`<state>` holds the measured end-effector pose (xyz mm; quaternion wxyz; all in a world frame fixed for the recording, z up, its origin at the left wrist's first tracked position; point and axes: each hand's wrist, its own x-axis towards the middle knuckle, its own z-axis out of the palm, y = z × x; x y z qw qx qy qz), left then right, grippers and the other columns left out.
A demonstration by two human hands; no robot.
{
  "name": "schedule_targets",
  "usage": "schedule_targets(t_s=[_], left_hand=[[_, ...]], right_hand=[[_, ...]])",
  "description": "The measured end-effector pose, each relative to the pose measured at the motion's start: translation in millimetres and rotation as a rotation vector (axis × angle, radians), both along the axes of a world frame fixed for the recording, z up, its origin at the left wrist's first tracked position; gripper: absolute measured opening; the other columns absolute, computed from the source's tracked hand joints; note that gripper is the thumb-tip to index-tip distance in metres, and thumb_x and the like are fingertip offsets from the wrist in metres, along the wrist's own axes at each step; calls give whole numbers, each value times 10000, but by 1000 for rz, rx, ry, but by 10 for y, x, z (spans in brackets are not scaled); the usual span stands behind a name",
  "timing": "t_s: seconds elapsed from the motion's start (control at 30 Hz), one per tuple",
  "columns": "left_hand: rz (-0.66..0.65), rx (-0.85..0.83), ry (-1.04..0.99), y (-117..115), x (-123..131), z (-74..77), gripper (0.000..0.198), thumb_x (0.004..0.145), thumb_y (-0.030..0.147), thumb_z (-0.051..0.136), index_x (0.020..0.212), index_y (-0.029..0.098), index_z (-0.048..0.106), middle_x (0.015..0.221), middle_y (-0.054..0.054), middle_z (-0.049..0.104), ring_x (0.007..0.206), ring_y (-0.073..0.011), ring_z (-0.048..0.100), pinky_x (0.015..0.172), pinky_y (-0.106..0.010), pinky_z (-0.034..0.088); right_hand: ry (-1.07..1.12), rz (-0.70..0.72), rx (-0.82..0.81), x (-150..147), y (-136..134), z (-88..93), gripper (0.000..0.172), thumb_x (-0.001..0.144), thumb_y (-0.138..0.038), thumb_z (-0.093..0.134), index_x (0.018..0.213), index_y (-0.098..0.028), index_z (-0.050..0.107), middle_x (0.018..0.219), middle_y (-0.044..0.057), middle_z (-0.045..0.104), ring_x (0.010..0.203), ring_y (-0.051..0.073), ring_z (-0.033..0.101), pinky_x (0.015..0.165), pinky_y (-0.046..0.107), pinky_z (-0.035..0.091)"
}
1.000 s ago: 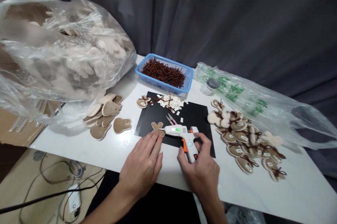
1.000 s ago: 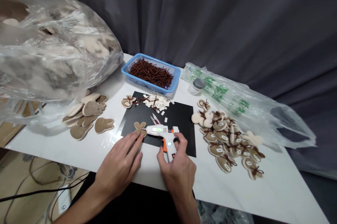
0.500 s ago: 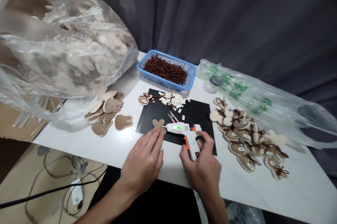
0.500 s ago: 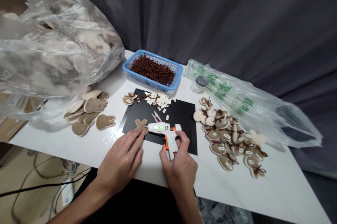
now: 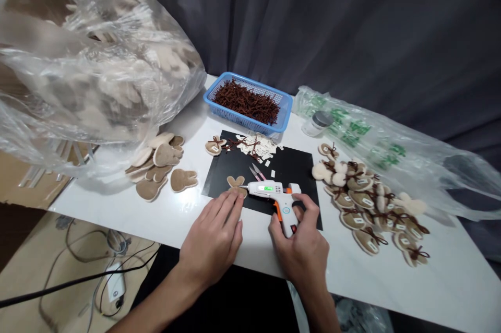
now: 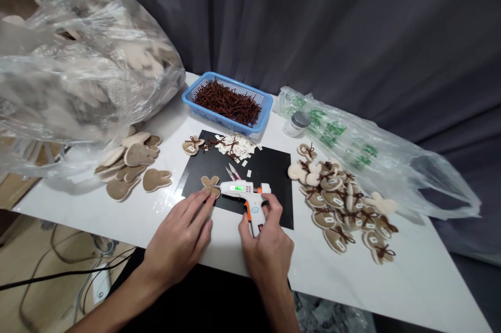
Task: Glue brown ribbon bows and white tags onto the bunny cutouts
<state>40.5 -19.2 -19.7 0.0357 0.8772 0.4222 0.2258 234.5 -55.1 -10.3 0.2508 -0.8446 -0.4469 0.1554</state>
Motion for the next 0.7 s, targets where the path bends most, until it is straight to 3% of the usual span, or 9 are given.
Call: schedule_targets(t_s=[0.2,0.7], left_hand=[[-1,-42,-28,-6,-4,-16,573,1088,211,484,1659,167,459,1556,-139,668,1406,-308,658,1139,-474,557],[-17,1,-30,3,5,-22,540,1078,183,494,1612,105,505,1529,-159,685,1384,-312,669,1114,-490,599]], right_hand=[[-23,2,19,3,-10,-19,614,862,-491,567,1421,-241,523,924,33,812,596,254,688,617,320,406],[-26,-23,36,-17,-17,-5,620,853,-479,569,1432,-258,553,979,44,821,539,225,663,612,331,446]])
